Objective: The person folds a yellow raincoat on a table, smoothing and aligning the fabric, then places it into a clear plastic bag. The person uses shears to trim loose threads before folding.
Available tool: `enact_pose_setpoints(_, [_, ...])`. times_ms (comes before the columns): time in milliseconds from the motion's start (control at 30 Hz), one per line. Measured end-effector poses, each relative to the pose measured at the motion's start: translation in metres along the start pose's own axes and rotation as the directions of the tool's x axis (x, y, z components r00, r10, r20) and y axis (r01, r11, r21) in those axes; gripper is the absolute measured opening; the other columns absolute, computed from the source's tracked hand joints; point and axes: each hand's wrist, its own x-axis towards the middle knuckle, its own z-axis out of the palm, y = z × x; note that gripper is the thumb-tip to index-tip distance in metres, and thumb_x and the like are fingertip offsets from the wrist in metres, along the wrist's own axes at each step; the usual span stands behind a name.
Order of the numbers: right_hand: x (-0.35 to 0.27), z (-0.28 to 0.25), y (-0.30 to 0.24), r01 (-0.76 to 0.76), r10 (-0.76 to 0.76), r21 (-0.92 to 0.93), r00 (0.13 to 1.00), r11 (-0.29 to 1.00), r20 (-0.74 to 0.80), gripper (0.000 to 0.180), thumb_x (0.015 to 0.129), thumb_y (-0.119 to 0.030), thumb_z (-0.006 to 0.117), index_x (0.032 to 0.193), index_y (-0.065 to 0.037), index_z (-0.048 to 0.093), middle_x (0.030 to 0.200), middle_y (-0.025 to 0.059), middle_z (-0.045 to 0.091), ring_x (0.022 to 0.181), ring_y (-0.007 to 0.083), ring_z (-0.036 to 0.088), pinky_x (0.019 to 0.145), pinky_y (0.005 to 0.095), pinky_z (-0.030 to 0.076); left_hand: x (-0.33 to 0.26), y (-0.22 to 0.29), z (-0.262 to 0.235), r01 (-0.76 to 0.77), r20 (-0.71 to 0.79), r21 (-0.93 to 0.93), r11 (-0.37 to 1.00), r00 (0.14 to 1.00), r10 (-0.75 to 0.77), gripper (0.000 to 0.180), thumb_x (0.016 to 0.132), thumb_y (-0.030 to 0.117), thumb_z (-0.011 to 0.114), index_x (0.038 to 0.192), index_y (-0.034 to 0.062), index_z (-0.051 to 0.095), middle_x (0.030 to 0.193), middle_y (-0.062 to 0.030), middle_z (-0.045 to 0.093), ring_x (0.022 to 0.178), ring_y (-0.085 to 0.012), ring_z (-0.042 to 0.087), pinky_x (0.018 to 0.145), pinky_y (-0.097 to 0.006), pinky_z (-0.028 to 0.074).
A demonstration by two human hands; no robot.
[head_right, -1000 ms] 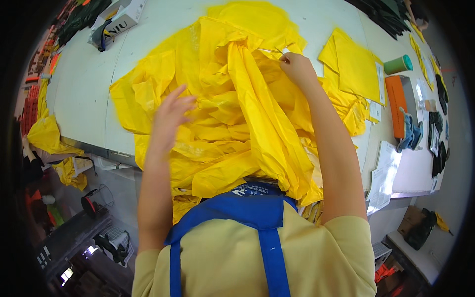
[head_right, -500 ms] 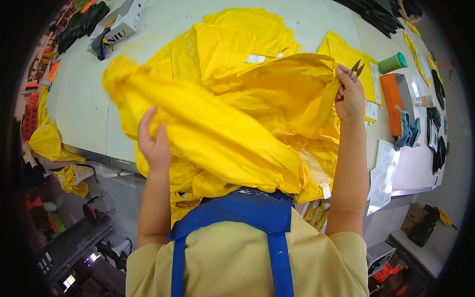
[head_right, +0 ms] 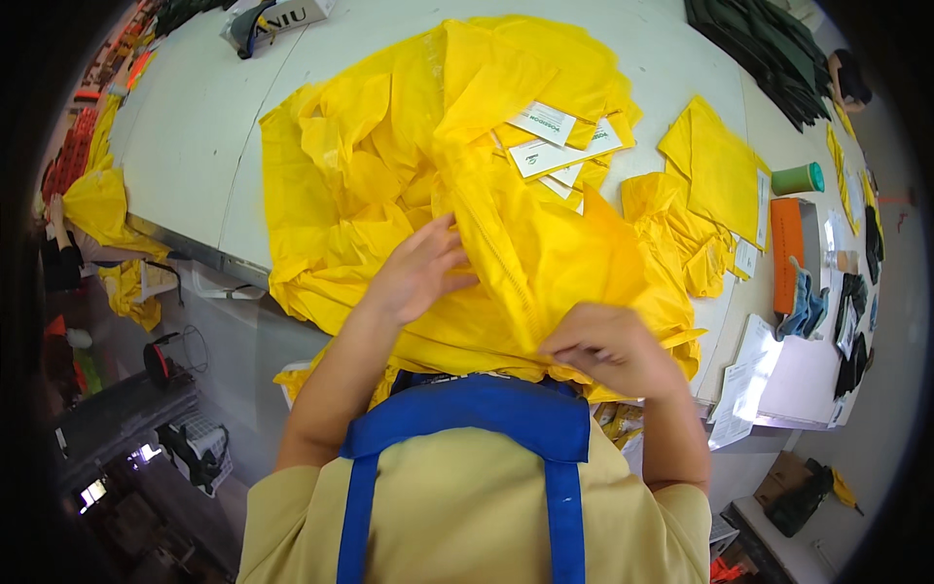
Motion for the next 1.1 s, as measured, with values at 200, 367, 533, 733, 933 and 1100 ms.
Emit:
enact_pose_setpoints(200, [0.019,0.0,0.003,-0.11,0.137,-0.13,0.964,0.985,0.229,0.029,0.076,0.006,0.061,0.101,-0.008,0.066,0.101,0.0074,0.066,0.074,0.0183,0.062,0.063,0.0264,0.048,0.027,-0.029,0.002,-0.246,-0.102,-0.182,0.952,0.968,0.23,0.034,0.093,0.006,0.052,0.126,0.0018,0.047,0.118,-0.0084,0.058,0.105,-0.0172,0.057,0.09,-0.03,0.046])
enact_pose_setpoints(367, [0.146,-0.021,0.021,0.21,-0.196,-0.155,0.975,0.965,0.103,0.039,0.082,-0.002,0.061,0.12,-0.007,0.058,0.123,0.0057,0.059,0.094,0.0171,0.056,0.07,0.0237,0.044,0.002,-0.019,0.004,-0.389,-0.001,0.193,0.901,0.918,0.397,0.027,0.093,0.004,0.05,0.12,-0.0004,0.052,0.117,-0.0078,0.059,0.106,-0.0154,0.056,0.089,-0.027,0.045])
enact_pose_setpoints(533, [0.168,-0.025,0.017,0.155,-0.08,-0.254,0.955,0.955,0.285,0.019,0.078,-0.005,0.069,0.097,-0.005,0.065,0.082,0.0014,0.056,0.069,0.012,0.046,0.057,0.0251,0.036,-0.018,-0.013,-0.026,-0.319,-0.102,0.516,0.795,0.898,0.427,0.016,0.091,0.008,0.057,0.105,0.0002,0.057,0.105,-0.0051,0.06,0.088,-0.0117,0.057,0.073,-0.022,0.045])
enact_pose_setpoints(733, [0.148,-0.002,0.011,0.074,-0.064,-0.105,0.993,0.992,0.096,0.013,0.079,-0.005,0.07,0.09,-0.002,0.063,0.073,0.0026,0.055,0.063,0.0108,0.047,0.056,0.0246,0.038,-0.032,-0.005,0.01,-0.446,0.201,0.893,0.066,0.525,0.827,0.022,0.079,0.008,0.071,0.093,0.0001,0.057,0.088,-0.0046,0.053,0.077,-0.0122,0.053,0.063,-0.023,0.043])
enact_pose_setpoints(933, [0.146,0.01,-0.01,-0.029,0.034,-0.03,0.982,0.999,0.185,0.011,0.079,-0.006,0.07,0.088,-0.002,0.063,0.076,0.0015,0.055,0.066,0.0088,0.046,0.058,0.024,0.036,-0.048,0.0,0.022,-0.491,0.105,0.742,0.456,0.757,0.645,0.012,0.084,0.011,0.065,0.089,0.0011,0.059,0.08,-0.0085,0.054,0.066,-0.0145,0.053,0.058,-0.024,0.042])
enact_pose_setpoints(1100, [0.149,-0.006,0.009,0.21,-0.142,-0.147,0.916,0.967,0.374,0.02,0.079,-0.004,0.068,0.098,-0.004,0.061,0.082,0.0018,0.057,0.076,0.0099,0.049,0.065,0.0248,0.039,-0.054,0.006,-0.019,-0.478,0.294,0.871,0.112,0.69,0.662,0.015,0.084,0.011,0.061,0.097,0.0028,0.062,0.088,-0.0105,0.063,0.078,-0.0235,0.06,0.075,-0.032,0.048])
